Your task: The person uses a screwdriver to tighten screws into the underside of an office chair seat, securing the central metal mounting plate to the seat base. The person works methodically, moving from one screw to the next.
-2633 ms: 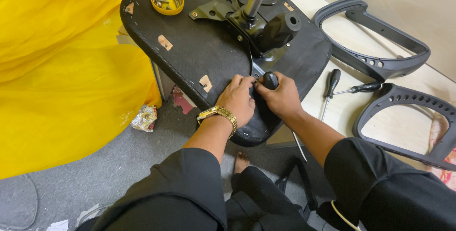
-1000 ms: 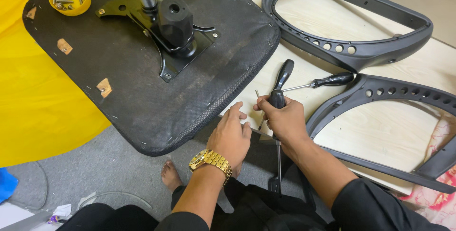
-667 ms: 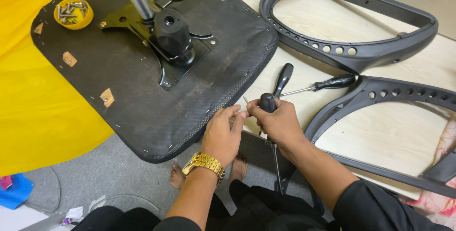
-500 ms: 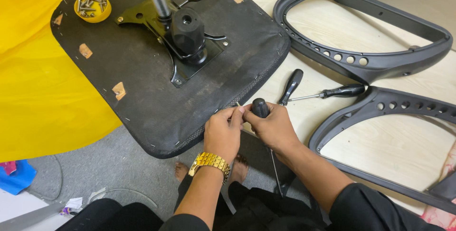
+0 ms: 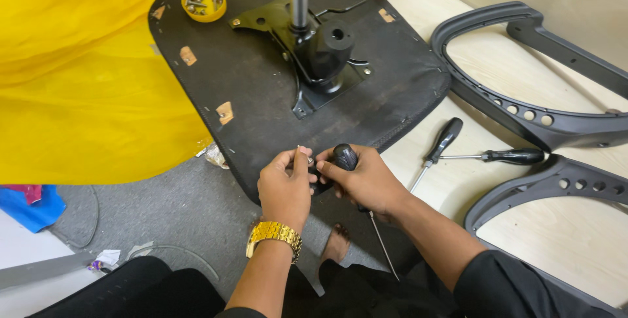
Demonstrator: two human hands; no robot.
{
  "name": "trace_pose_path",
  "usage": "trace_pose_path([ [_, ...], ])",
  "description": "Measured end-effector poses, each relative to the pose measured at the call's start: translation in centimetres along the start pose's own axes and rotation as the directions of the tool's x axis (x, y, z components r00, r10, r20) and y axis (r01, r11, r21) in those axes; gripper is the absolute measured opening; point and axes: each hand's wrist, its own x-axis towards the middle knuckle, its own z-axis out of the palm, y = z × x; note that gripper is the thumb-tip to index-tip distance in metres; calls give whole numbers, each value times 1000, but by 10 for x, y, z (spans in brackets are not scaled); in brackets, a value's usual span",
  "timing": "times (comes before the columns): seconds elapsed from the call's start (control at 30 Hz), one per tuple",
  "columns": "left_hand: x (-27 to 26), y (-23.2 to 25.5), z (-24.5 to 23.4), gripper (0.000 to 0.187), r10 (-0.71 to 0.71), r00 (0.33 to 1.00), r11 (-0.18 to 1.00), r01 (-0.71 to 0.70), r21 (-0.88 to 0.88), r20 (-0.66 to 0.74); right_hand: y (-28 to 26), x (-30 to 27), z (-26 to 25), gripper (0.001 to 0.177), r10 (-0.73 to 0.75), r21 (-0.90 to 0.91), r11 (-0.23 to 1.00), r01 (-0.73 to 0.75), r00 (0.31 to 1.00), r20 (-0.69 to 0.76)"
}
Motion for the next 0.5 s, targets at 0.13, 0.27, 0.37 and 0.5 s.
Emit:
trace_pose_path([
  [0.13, 13, -4, -34, 28, 129, 991, 991, -130, -36, -36, -13, 4, 29, 25, 14, -45, 999, -13, 1000, 27],
  [0.27, 23, -12, -61, 29, 84, 996, 996, -84, 39, -16, -23, 10, 55, 24, 44, -46, 998, -44, 999, -11],
  [0.37, 31, -17, -79, 29, 96, 995, 995, -96, 19, 9, -31, 17, 74, 23, 36, -11, 999, -37, 999, -39],
  [0.5, 47, -23, -98, 31, 104, 991, 994, -106, 19, 89, -38, 27, 97, 22, -20, -11, 1000, 20, 999, -44],
])
